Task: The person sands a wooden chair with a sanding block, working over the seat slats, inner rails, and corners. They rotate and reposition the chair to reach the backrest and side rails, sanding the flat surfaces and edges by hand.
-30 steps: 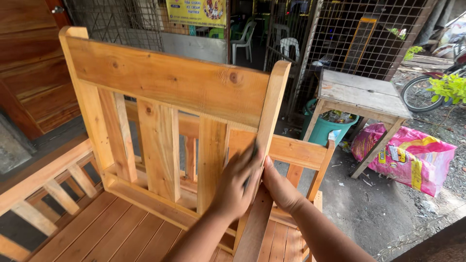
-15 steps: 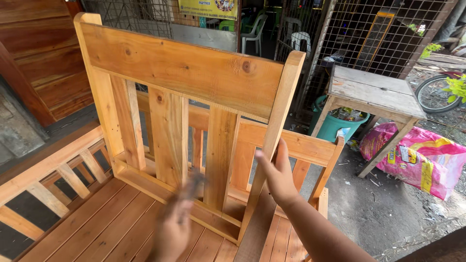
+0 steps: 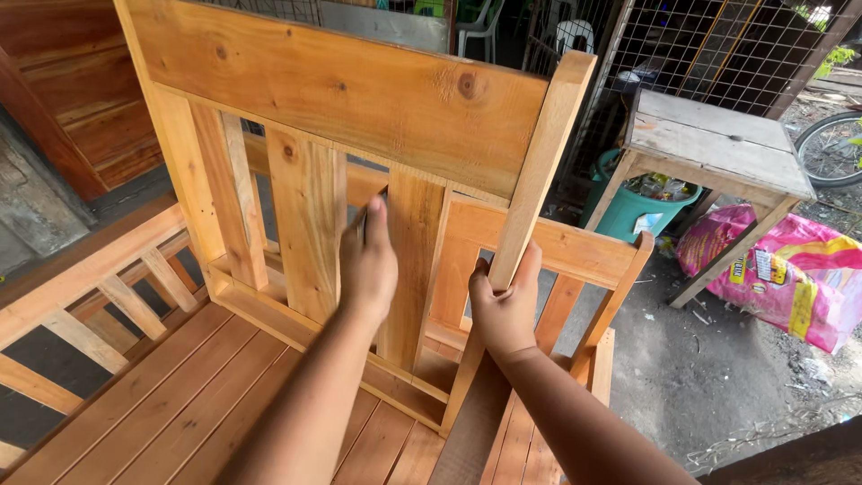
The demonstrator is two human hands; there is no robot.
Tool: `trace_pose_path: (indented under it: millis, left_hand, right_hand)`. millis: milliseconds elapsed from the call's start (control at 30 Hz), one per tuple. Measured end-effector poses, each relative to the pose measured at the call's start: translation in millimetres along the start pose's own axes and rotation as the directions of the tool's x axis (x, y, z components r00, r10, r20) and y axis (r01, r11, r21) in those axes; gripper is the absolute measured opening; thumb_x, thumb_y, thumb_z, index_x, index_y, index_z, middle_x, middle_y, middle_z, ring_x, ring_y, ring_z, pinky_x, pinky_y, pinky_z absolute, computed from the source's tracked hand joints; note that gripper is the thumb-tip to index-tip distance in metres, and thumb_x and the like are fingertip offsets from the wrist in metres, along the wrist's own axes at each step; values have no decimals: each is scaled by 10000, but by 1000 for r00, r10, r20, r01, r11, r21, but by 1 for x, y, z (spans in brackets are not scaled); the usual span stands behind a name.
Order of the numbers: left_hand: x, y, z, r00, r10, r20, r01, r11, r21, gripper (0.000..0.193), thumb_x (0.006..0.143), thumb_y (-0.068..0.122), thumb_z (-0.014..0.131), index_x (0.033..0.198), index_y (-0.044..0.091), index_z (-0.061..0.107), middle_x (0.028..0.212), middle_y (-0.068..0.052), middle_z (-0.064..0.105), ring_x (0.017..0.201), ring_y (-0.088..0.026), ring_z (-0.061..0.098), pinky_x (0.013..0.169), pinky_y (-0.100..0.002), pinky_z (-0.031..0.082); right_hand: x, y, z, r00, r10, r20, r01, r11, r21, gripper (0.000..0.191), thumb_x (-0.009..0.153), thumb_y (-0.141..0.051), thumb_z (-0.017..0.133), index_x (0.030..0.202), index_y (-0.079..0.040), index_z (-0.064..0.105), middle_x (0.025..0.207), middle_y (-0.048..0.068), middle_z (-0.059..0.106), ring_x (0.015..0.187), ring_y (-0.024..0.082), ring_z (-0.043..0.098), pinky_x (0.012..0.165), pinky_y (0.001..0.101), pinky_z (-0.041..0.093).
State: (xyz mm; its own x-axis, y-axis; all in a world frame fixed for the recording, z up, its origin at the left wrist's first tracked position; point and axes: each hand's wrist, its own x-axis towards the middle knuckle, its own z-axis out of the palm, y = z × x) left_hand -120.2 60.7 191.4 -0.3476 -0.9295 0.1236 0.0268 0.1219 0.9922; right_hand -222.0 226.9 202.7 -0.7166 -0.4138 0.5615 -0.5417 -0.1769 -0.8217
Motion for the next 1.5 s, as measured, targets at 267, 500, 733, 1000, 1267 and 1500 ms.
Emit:
trace_pose_path:
  millis: [267,500,733,1000,1267,1500]
  left_hand:
    - [-92,-65,-30,983,-182,-10,182,971,155,576,1097,443,416,1193,-75,651,966,-282,550,791,-220,502,727,-443,452]
    - [-26,10,24,924,363,-116,-358,932,63,495,1107,356,386,1389,-1,581,924,-145,723,697,-173,595,675,-353,516]
    - [-101,-56,-7,866,493,-86,-416,805,422,471,1144,249,331,1550,49,459,1467,-194,603,1259,-356,547,1054,-410,471]
    - [-75,7,29,609,781,-139,-763,624,166,455,1163,166,341,1579,-9,396,1684,-212,334,1576,-356,333,1285,-436,301]
    - [-74,-21,23,671,734,-103,-708,676,204,441,1127,149,415,1556,49,440,1672,-210,341,1569,-375,330,1256,-455,351]
    - [-113,-56,1,546,783,299,-829,453,327,448,1027,149,518,1469,72,519,1583,-142,454,1512,-382,378,1251,-551,251]
  right_hand:
    - [0,2,3,999,38,21,-41,985,167,471,907,-43,615,1327,-58,403,942,56,561,754,120,575,621,295,522]
    - [-1,3,3,999,-22,-27,22,1000,6,437,914,-40,637,1310,-53,454,905,80,564,762,138,578,658,301,525]
    - [1,0,1,999,41,14,-43,993,110,445,900,-46,615,1305,-53,429,924,46,561,750,122,571,619,291,517]
    - [1,2,3,999,-24,-27,26,996,91,420,901,-50,644,1279,-32,462,932,53,576,812,119,583,705,295,540]
    - [-2,5,3,1000,-18,4,18,991,134,474,905,-31,629,1339,-41,438,999,55,565,846,105,565,708,271,517]
    - [1,7,2,994,-104,-14,105,994,34,478,901,-29,673,1321,-36,446,922,43,547,818,101,546,710,252,504]
